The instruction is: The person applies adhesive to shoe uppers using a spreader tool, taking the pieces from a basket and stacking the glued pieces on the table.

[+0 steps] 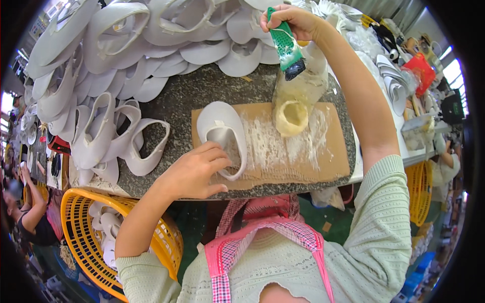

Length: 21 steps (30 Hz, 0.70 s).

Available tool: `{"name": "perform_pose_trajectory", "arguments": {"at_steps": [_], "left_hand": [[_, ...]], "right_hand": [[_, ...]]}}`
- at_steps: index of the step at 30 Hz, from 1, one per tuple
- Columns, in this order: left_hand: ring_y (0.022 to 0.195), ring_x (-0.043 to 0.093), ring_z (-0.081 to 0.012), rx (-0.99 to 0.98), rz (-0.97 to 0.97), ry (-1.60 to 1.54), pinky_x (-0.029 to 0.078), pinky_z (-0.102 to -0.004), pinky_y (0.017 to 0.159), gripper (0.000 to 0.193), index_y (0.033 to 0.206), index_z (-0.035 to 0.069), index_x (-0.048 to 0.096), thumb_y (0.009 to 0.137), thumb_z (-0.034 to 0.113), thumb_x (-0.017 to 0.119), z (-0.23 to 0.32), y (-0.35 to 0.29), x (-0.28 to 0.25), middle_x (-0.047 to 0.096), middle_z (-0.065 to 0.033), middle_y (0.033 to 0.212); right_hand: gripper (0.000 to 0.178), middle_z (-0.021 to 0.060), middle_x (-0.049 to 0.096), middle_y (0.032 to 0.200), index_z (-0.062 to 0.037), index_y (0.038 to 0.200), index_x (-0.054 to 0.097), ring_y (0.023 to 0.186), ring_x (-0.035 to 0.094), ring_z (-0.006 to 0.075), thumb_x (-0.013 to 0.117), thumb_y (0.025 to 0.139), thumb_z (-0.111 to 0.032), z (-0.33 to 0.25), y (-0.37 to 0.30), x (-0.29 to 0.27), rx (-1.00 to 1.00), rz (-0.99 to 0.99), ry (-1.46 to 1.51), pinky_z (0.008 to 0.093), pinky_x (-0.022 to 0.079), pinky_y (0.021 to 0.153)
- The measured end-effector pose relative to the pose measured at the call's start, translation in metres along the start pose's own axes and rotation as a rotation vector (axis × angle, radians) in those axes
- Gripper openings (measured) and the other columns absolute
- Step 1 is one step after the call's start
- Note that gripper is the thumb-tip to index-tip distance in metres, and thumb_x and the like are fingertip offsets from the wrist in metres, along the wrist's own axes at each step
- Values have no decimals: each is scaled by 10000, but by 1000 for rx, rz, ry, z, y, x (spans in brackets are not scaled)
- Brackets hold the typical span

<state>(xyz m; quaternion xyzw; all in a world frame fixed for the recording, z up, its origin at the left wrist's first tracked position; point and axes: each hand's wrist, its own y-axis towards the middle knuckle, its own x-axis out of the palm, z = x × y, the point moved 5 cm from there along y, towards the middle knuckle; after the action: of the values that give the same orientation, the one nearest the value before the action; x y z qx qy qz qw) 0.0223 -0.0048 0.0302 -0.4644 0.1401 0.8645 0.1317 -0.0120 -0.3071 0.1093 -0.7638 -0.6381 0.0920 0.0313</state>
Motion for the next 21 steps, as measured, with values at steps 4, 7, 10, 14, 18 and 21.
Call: {"name": "perform_pose_trajectory", "arguments": {"at_steps": [4,7,10,14,18,21], "left_hand": [[988,477,-271,-12,-78,168,401,-358,870,505,1010,28,544,544,133,707,-13,-3,30,543,-112,1017],[884,516,-237,26,-38,315,398,-350,839,501,1032,47,535,550,69,670,-18,-3,43,560,-103,968],[726,579,-257,-132,123,156,426,-332,807,485,1095,57,511,632,78,654,-15,6,27,607,-132,816],[895,582,-272,-590,286,-295,425,-324,820,629,1239,34,407,678,116,679,-8,13,20,596,-168,980],[1018,477,-151,-499,336,-773,374,-273,880,678,1286,-24,313,795,349,597,-4,20,40,486,-101,1169],[1111,421,-175,-451,355,-1129,320,-307,940,911,1325,-2,234,761,713,274,-3,24,40,423,-115,1237]], "right_hand": [[151,86,587,606,41,805,584,362,505,107,571,691,-58,2,-38,11,-64,172,130,181,392,317],[142,42,565,628,6,846,575,399,489,69,561,757,-103,20,-81,40,-158,226,131,161,386,343],[185,61,593,764,-14,953,545,529,559,58,545,828,-152,50,-117,70,-334,209,180,153,427,375],[157,98,607,824,-6,942,582,635,590,115,557,818,-98,91,-152,110,-535,459,379,198,479,465],[130,123,615,826,-2,906,600,652,596,143,583,790,-59,107,-165,135,-768,760,185,266,492,511],[92,130,620,813,7,852,613,667,595,158,593,774,-36,93,-169,163,-988,593,-321,283,493,558]]}}
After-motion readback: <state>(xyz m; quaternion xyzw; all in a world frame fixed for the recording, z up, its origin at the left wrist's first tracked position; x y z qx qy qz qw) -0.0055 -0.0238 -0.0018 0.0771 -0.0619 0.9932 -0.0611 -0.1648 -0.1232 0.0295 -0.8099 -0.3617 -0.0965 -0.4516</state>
